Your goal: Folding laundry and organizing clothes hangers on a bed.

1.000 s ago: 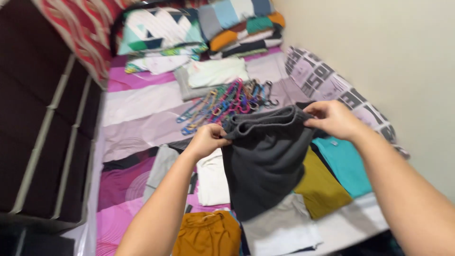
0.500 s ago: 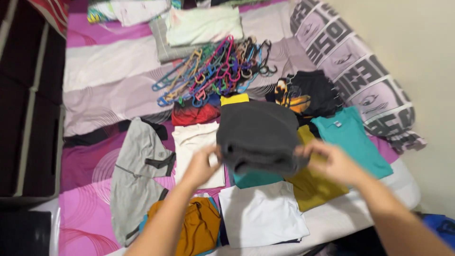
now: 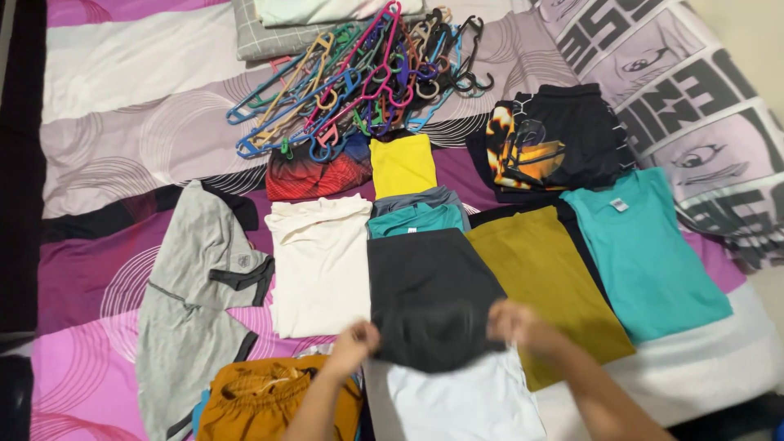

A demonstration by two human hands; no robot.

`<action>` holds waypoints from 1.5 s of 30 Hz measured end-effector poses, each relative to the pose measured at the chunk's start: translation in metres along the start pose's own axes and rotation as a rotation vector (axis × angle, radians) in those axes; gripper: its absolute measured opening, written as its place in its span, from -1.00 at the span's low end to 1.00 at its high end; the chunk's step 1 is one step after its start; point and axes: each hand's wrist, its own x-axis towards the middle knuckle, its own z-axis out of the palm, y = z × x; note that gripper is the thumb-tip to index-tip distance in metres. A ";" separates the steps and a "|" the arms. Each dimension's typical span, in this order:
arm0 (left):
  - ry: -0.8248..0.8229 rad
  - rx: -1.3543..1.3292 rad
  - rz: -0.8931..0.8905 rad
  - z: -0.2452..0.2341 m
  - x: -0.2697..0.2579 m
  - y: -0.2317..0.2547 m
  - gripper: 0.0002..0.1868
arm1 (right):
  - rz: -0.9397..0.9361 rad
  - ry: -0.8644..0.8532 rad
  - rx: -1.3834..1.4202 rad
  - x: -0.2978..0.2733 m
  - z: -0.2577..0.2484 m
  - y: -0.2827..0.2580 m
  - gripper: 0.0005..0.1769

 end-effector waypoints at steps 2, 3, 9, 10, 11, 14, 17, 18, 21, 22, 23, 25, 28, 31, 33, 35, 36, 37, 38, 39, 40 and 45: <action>0.087 -0.085 -0.032 0.000 0.015 0.057 -0.70 | 0.008 0.124 0.004 0.027 0.005 -0.039 -0.55; 0.173 -0.170 -0.061 0.000 0.023 0.087 -0.55 | 0.018 0.250 0.005 0.040 0.008 -0.059 -0.47; 0.285 0.185 -0.171 0.002 0.109 -0.043 -0.06 | 0.402 0.545 -0.379 0.090 -0.027 0.089 0.08; 0.284 0.186 -0.170 0.005 0.101 -0.026 -0.06 | 0.402 0.547 -0.378 0.082 -0.010 0.076 0.08; 0.272 0.192 -0.270 0.008 0.093 -0.010 -0.07 | 0.601 0.599 -0.245 0.073 0.007 0.064 0.06; 0.210 0.113 -0.466 0.014 0.069 0.029 -0.07 | 0.808 0.650 -0.007 0.071 0.021 0.073 -0.06; 0.177 -0.031 -0.558 0.020 0.047 0.073 -0.12 | 0.808 0.632 0.125 0.084 0.014 0.093 -0.22; 0.194 -0.090 -0.555 0.021 0.040 0.090 -0.17 | 0.799 0.612 0.156 0.089 0.012 0.097 -0.26; 0.216 -0.211 -0.558 0.023 0.037 0.104 -0.28 | 0.625 0.673 0.316 0.084 0.027 0.052 -0.46; 0.208 -0.206 -0.552 0.019 0.048 0.086 -0.28 | 0.619 0.681 0.321 0.079 0.031 0.036 -0.46; 0.238 -0.285 -0.504 0.015 0.060 0.069 -0.31 | 0.527 0.638 0.586 0.074 0.034 0.018 -0.49; 0.254 -0.366 -0.447 0.016 0.083 0.065 -0.35 | 0.408 0.597 0.844 0.063 0.033 -0.031 -0.51; 0.343 -0.402 -0.211 0.026 0.102 0.132 -0.44 | 0.163 0.506 1.067 0.051 0.004 -0.090 -0.50; 0.194 -0.442 0.243 0.057 0.107 0.255 -0.59 | -0.088 0.446 0.866 0.057 -0.104 -0.075 -0.64; 0.181 -0.384 0.392 0.088 0.109 0.333 -0.51 | -0.455 0.050 0.974 0.066 -0.205 -0.058 -0.73; 0.095 -0.364 0.577 0.114 0.125 0.375 -0.51 | -0.458 0.275 0.869 0.028 -0.160 -0.217 -0.61; 0.019 -0.339 0.755 0.126 0.132 0.395 -0.51 | -0.455 0.488 0.764 -0.004 -0.122 -0.290 -0.46; 0.012 -0.342 0.760 0.137 0.132 0.413 -0.51 | -0.462 0.493 0.761 -0.005 -0.132 -0.304 -0.46; 0.031 -0.228 0.710 0.148 0.132 0.430 -0.48 | -0.492 0.484 0.716 -0.005 -0.140 -0.317 -0.43; 0.050 -0.113 0.659 0.158 0.131 0.447 -0.44 | -0.521 0.474 0.671 -0.006 -0.149 -0.329 -0.39; 0.047 -0.115 0.658 0.167 0.157 0.432 -0.44 | -0.520 0.477 0.670 -0.001 -0.168 -0.317 -0.39; -0.044 0.377 0.994 0.184 0.254 0.306 -0.02 | -0.036 0.824 0.547 0.051 -0.297 -0.186 -0.44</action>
